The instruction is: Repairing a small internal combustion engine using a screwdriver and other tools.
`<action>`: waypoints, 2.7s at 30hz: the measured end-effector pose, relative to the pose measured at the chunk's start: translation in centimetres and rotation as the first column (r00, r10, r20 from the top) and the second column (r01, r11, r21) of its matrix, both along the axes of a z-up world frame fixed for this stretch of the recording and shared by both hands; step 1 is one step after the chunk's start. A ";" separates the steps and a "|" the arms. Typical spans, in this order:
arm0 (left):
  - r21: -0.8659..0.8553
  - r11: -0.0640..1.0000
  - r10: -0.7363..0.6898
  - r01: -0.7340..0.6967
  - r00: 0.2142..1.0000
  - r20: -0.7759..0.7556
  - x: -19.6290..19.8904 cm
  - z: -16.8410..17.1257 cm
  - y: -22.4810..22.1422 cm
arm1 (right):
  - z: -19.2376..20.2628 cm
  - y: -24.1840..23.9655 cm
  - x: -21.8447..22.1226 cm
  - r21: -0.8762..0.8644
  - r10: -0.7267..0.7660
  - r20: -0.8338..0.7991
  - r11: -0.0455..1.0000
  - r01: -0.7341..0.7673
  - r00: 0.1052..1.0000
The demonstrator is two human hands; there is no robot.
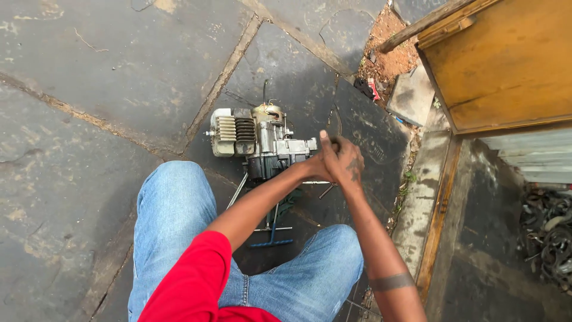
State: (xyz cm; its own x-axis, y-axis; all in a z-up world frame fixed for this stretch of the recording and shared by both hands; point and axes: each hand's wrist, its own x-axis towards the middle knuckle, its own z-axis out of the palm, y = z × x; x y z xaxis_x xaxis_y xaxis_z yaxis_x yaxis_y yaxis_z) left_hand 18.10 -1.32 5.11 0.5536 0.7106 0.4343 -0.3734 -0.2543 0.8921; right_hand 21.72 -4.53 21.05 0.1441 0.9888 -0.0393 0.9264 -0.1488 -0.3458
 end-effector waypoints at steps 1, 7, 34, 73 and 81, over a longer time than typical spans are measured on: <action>-0.005 1.000 -0.007 0.007 1.000 -0.008 -0.1 -0.3 -0.3 | 0.2 -0.1 -0.5 -0.005 -0.007 -0.008 1.000 0.007 1.000; 0.028 0.989 -0.143 0.143 0.990 0.002 0.0 -2.3 0.1 | 0.6 0.4 -1.5 -0.141 -0.091 0.029 0.986 0.094 0.995; -0.062 0.814 0.569 -0.578 0.814 -0.114 2.2 -1.7 -3.6 | 0.1 1.4 -0.2 0.011 0.179 0.089 0.983 -0.181 0.980; 0.036 0.926 0.283 -0.377 0.627 -0.726 -7.4 -8.0 -3.2 | 2.8 -1.9 -0.5 0.068 0.057 0.036 0.996 -0.060 0.998; 0.156 0.898 0.339 -0.412 0.418 -0.843 -3.8 -11.2 -3.6 | -0.2 -3.9 -0.1 0.052 -0.247 0.392 0.968 0.247 0.886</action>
State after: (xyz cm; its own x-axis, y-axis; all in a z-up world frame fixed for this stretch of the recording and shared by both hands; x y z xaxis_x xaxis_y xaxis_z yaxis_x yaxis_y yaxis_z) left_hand 14.35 -4.89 -6.07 0.2903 0.9478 -0.1317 0.6708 -0.1034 0.7344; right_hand 21.61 -8.44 20.89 0.3870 0.9193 0.0716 0.9199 -0.3903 0.0379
